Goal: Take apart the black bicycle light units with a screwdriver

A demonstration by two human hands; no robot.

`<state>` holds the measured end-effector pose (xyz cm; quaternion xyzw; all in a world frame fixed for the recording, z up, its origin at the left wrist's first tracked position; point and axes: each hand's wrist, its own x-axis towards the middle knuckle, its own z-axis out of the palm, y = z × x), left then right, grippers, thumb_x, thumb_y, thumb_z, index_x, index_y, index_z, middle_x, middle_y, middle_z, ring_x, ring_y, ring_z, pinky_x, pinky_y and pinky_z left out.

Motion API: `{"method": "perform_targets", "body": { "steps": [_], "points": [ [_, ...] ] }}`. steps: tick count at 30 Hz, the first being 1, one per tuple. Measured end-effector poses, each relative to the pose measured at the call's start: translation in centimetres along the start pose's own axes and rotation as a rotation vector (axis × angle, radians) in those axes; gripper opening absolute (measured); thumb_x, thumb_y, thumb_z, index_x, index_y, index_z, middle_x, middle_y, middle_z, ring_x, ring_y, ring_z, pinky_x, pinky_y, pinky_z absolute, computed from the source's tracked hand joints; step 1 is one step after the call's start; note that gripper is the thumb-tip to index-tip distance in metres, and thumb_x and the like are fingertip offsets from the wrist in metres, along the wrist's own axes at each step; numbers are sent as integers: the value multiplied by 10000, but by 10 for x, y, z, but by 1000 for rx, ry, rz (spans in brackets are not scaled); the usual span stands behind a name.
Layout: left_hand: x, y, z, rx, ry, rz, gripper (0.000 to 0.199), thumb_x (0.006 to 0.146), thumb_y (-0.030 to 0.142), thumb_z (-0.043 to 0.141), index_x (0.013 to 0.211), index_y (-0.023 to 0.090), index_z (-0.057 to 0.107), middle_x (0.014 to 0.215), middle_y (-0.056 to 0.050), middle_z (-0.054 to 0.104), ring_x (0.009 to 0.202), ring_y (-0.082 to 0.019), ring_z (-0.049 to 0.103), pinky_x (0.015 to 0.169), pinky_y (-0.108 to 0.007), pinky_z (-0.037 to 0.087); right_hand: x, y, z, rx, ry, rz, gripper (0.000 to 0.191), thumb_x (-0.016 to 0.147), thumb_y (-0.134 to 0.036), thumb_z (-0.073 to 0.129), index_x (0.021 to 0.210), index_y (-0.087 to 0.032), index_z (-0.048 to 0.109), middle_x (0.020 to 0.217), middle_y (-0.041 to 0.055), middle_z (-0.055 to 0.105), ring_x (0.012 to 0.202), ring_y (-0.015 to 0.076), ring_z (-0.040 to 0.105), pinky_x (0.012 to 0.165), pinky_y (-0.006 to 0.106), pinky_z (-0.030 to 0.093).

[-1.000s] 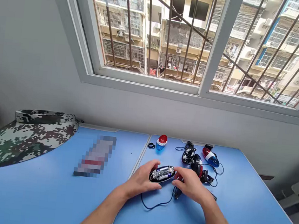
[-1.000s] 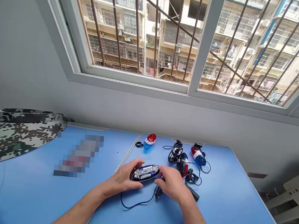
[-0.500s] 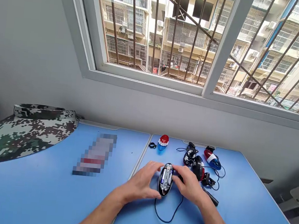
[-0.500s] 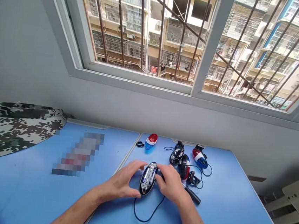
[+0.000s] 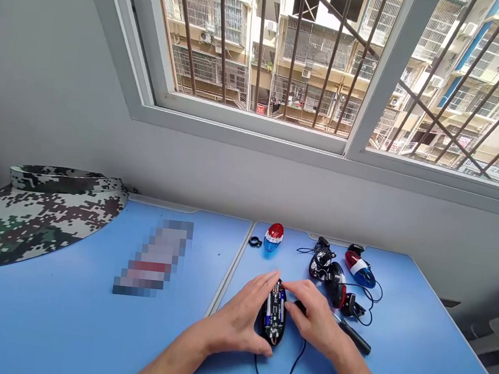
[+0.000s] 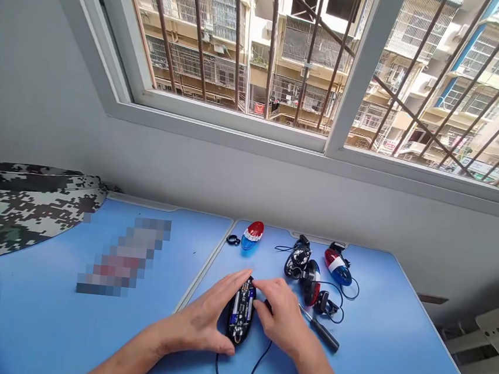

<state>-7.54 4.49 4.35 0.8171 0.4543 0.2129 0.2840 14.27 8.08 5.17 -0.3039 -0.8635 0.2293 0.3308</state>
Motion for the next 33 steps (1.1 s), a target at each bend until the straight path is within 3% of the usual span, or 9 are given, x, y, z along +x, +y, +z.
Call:
{"method": "perform_targets", "body": {
  "steps": [6, 14, 20, 33],
  "points": [
    [0, 7, 0, -12, 17, -3, 1203, 589, 328, 843, 1525, 258, 90, 1574, -139, 208, 1434, -377, 184, 1172, -543, 209, 0, -7, -2, -60, 151, -17, 274, 873, -85, 444, 986, -223, 651, 894, 53, 698, 821, 190, 613, 738, 334, 514],
    [0, 11, 1, -16, 13, -53, 1239, 584, 331, 842, 1527, 208, 48, 1595, -163, 120, 1450, -365, 137, 1181, -522, 201, -1, -10, 4, -126, 185, -64, 247, 850, -71, 459, 941, -211, 641, 837, 55, 687, 756, 191, 604, 667, 313, 495],
    [1, 4, 7, -37, 12, -75, 1350, 559, 488, 850, 1527, 164, -34, 1595, -215, 46, 1455, -382, 98, 1176, -556, 162, -2, -8, 9, -138, 212, -98, 254, 868, -80, 463, 997, -206, 642, 860, 66, 690, 763, 191, 608, 669, 314, 502],
    [1, 15, 3, -57, 43, -97, 1283, 621, 313, 822, 1523, 263, -89, 1614, -134, -1, 1459, -378, 70, 1173, -573, 172, -4, -6, 20, -208, 227, -84, 344, 881, -85, 453, 1145, -220, 626, 914, 80, 671, 804, 198, 602, 680, 321, 512]
  ]
}}
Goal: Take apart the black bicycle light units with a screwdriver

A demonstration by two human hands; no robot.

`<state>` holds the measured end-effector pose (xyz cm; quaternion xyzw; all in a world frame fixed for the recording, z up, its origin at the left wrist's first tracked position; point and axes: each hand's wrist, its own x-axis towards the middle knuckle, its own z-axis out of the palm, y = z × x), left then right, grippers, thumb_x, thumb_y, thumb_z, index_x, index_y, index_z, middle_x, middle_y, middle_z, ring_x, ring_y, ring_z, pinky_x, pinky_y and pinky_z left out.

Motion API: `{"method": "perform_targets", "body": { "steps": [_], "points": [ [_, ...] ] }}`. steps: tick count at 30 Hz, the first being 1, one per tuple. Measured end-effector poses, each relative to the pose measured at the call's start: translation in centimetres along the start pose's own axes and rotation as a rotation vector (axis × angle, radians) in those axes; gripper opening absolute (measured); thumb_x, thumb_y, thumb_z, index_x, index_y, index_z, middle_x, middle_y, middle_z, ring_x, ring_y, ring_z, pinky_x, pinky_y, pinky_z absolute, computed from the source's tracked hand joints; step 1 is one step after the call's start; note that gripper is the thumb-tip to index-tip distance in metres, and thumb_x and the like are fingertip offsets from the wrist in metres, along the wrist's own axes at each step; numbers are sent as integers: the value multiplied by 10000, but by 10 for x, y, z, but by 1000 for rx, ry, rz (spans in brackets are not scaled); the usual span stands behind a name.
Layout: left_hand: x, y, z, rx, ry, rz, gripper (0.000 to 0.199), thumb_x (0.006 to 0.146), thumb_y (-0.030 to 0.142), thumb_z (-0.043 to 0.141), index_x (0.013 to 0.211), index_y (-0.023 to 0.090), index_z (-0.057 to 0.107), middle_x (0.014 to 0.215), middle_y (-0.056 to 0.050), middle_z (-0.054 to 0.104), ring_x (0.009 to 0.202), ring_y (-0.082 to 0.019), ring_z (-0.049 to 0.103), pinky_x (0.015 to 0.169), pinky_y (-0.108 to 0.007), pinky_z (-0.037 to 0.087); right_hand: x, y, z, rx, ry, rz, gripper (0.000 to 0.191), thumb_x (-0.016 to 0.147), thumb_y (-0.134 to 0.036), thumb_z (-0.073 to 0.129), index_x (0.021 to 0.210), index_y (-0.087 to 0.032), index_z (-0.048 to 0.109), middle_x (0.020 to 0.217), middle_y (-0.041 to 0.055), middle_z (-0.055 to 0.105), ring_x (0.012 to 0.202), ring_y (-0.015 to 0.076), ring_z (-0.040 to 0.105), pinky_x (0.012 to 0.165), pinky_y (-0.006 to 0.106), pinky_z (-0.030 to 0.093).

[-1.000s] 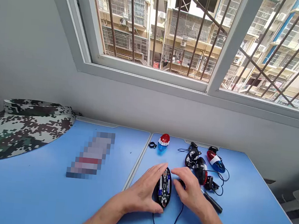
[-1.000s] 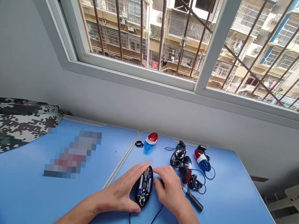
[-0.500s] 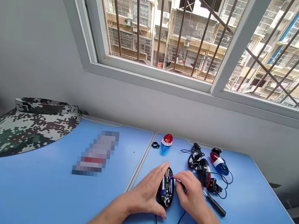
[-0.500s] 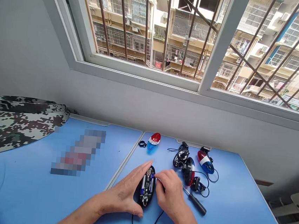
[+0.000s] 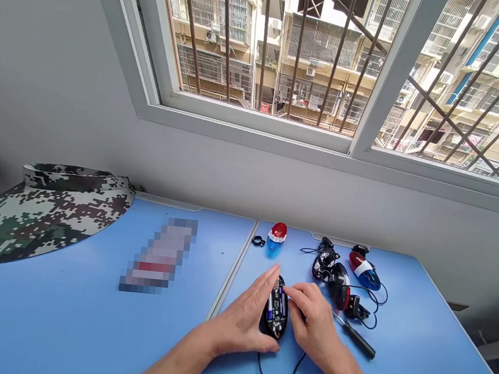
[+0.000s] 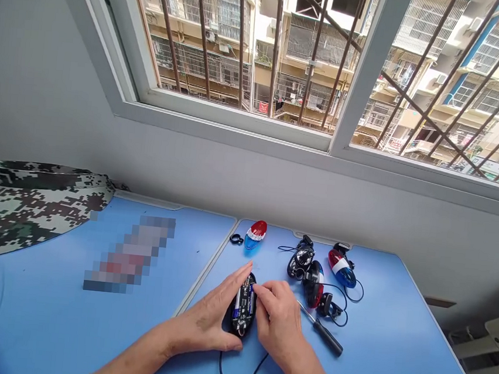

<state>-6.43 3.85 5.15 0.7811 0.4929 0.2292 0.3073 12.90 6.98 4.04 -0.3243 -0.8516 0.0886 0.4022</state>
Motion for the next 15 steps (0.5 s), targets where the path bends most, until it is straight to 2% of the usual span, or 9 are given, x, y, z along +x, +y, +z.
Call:
{"method": "perform_targets", "body": {
  "steps": [7, 11, 15],
  "points": [
    [0, -1, 0, 15, -49, -44, 1315, 617, 341, 831, 1520, 230, -118, 1610, -151, -39, 1460, -377, 31, 1177, -550, 166, 2, -4, 6, -29, 22, 32, 262, 893, -133, 466, 1084, -203, 630, 898, 76, 663, 790, 202, 586, 665, 321, 479],
    [-1, -2, 0, 34, -61, -7, 1269, 670, 390, 801, 1517, 232, -131, 1606, -148, -86, 1455, -392, 20, 1169, -564, 166, 3, -6, 5, -36, -1, 69, 224, 899, -163, 476, 1053, -204, 634, 893, 74, 661, 791, 201, 587, 668, 317, 472],
    [-1, -4, 1, 50, -61, 2, 1238, 675, 378, 792, 1524, 233, -97, 1611, -146, -26, 1456, -384, 55, 1174, -552, 175, 4, -6, 2, -11, -35, 86, 210, 893, -162, 490, 1043, -206, 631, 897, 69, 654, 808, 198, 588, 685, 309, 477]
  ]
}}
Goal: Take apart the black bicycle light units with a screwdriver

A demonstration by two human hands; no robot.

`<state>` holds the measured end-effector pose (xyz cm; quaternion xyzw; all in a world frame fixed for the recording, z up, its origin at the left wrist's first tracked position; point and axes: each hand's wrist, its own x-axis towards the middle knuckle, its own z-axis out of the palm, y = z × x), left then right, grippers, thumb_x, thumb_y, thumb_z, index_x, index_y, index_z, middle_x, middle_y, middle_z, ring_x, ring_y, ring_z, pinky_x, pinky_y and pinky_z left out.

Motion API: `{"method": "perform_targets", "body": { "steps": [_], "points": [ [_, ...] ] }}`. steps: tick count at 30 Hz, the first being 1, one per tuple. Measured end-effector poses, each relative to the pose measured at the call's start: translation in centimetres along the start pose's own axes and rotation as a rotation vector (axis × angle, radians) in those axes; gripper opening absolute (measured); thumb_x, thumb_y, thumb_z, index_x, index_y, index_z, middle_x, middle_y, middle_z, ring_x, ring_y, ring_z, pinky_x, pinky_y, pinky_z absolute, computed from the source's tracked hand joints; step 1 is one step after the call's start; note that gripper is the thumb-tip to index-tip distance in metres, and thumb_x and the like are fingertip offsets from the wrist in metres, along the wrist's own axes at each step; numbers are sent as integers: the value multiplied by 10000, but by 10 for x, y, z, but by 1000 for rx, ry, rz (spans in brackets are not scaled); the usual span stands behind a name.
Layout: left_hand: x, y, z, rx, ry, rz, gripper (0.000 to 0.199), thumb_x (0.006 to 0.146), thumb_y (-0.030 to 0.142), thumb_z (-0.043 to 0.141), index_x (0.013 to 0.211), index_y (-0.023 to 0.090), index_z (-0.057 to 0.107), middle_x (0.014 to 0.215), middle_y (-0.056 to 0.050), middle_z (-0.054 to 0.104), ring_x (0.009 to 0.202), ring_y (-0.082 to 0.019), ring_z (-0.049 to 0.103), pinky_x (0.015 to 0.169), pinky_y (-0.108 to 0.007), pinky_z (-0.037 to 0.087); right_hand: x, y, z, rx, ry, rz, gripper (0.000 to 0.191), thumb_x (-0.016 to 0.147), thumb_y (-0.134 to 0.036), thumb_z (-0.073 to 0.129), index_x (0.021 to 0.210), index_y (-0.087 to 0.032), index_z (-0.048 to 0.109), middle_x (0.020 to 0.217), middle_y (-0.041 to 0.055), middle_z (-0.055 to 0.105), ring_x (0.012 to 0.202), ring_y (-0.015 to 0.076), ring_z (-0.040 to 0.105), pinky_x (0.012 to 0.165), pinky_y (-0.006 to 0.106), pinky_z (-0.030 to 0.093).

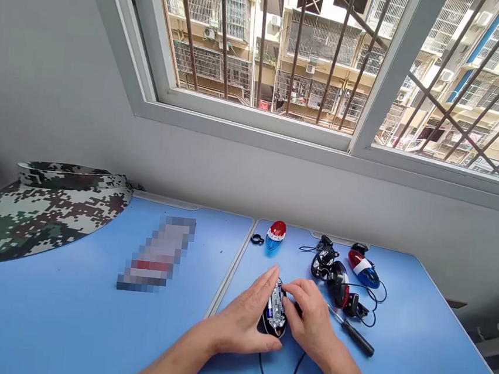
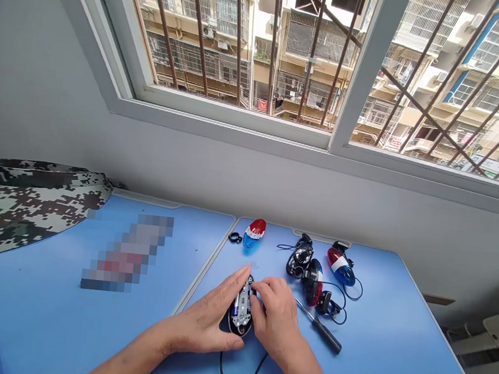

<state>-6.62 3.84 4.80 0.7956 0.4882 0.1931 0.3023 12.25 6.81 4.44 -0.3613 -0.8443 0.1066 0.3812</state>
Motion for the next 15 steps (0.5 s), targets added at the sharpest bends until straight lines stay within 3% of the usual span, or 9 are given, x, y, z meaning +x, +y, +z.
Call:
{"method": "perform_targets", "body": {
  "steps": [9, 15],
  "points": [
    [3, 4, 0, -3, 9, -52, 1155, 673, 383, 773, 1533, 168, 32, 1600, -181, 92, 1455, -370, 111, 1180, -531, 183, 3, 2, -4, -27, -55, -26, 271, 871, -102, 452, 1055, -213, 616, 905, 64, 648, 812, 203, 574, 698, 310, 457],
    [5, 7, 2, -1, 33, -73, 1139, 615, 319, 774, 1518, 118, 109, 1578, -204, 170, 1442, -391, 153, 1177, -531, 202, 8, 5, 4, -53, -29, -19, 341, 792, 1, 360, 920, -213, 593, 834, 48, 632, 777, 193, 555, 657, 281, 420]
  ]
}}
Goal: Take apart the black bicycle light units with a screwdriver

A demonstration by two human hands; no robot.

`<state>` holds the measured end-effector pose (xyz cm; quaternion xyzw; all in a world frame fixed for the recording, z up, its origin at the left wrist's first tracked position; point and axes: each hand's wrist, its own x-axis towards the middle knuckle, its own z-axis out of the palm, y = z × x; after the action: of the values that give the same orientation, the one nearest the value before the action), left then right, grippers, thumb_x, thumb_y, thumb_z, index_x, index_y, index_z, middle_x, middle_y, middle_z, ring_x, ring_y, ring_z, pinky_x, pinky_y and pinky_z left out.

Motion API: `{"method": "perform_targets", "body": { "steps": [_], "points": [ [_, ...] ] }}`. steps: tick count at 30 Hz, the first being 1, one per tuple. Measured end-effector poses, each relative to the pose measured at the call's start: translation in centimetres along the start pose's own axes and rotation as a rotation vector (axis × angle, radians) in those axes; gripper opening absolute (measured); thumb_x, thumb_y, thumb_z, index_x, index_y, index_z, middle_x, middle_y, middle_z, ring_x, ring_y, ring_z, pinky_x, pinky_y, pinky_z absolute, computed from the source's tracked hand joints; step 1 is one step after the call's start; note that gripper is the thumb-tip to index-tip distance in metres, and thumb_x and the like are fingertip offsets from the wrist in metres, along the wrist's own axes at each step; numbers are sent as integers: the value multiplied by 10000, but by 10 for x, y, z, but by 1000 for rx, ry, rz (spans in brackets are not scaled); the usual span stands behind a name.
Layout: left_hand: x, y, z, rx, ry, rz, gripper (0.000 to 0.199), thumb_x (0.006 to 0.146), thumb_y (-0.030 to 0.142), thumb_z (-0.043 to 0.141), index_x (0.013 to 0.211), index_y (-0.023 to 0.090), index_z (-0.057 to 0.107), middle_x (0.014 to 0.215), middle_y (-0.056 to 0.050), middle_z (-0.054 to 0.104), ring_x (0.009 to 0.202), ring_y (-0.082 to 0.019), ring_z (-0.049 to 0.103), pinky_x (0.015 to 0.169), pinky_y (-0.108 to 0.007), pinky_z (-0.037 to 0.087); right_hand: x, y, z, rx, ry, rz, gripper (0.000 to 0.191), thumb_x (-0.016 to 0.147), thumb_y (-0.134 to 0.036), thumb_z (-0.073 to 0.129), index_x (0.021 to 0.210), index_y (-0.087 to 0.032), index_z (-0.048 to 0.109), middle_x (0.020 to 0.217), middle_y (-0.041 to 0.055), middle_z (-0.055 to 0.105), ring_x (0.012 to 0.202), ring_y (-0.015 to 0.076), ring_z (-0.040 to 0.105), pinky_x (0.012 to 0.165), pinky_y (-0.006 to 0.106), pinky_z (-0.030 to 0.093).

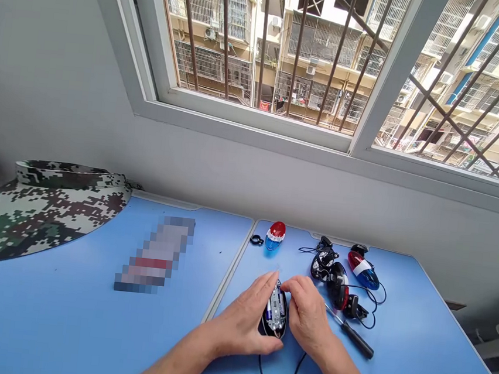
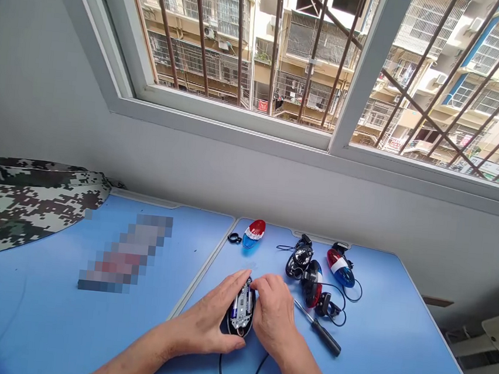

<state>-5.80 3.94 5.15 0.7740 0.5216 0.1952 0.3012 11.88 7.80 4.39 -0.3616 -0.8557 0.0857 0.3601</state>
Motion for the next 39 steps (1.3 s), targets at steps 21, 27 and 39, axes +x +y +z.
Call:
{"method": "perform_targets", "body": {
  "steps": [21, 27, 39],
  "points": [
    [0, 3, 7, 5, 65, 107, 1107, 595, 306, 752, 1501, 188, 128, 1515, -185, 290, 1403, -426, 233, 1139, -573, 271, 1, 0, 12, 59, 65, 62, 288, 726, 6, 336, 807, -212, 506, 744, 15, 528, 688, 171, 479, 588, 245, 316],
    [1, 7, 6, 10, 41, 115, 1085, 584, 296, 746, 1485, 158, 158, 1512, -201, 286, 1399, -416, 247, 1149, -554, 257, 2, 0, 12, 48, 70, 66, 255, 740, -7, 333, 766, -214, 480, 719, 9, 510, 675, 168, 464, 582, 246, 296],
    [3, 9, 5, -11, 57, 169, 988, 559, 276, 755, 1405, 168, 257, 1408, -172, 375, 1323, -386, 340, 1137, -521, 289, 3, -2, 12, -6, 82, 65, 224, 739, -18, 350, 738, -218, 452, 698, 1, 498, 661, 164, 437, 556, 247, 255]
  ]
}}
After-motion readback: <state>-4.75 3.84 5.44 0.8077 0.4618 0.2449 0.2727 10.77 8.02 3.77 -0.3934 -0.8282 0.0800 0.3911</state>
